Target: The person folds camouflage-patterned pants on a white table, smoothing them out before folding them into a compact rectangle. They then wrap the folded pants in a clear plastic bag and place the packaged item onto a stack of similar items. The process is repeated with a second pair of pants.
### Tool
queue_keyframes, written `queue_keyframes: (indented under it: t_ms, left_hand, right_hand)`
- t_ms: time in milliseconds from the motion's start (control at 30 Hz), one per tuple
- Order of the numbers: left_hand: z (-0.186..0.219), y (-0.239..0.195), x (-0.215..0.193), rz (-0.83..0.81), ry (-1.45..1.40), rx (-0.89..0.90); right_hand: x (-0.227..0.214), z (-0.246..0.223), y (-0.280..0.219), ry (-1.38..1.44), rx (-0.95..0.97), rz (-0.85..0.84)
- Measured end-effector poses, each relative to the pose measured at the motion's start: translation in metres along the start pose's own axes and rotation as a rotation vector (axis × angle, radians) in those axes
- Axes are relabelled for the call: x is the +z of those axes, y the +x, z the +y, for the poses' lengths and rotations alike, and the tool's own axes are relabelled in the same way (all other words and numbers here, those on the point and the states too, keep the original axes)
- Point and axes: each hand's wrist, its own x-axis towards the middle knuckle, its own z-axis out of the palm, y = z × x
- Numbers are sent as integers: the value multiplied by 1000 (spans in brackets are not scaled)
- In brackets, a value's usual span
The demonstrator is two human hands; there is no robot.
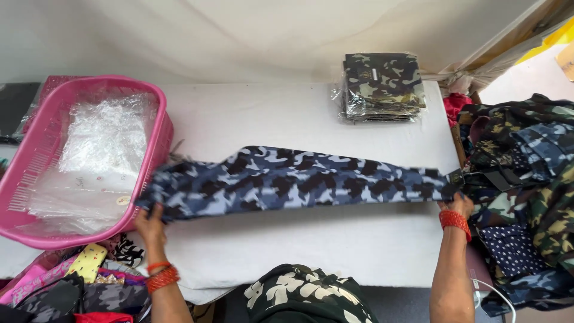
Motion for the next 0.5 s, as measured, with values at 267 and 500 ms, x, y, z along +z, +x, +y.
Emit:
queue_keyframes:
  t_ms: [267, 500]
  left_hand:
    - [-124, -59, -53, 65, 236, -466]
    - [-117, -57, -64, 10, 120, -541]
  right_hand:
    - [-37, 41, 3, -849, -179, 459]
    - [-12, 12, -39, -835, -37, 492]
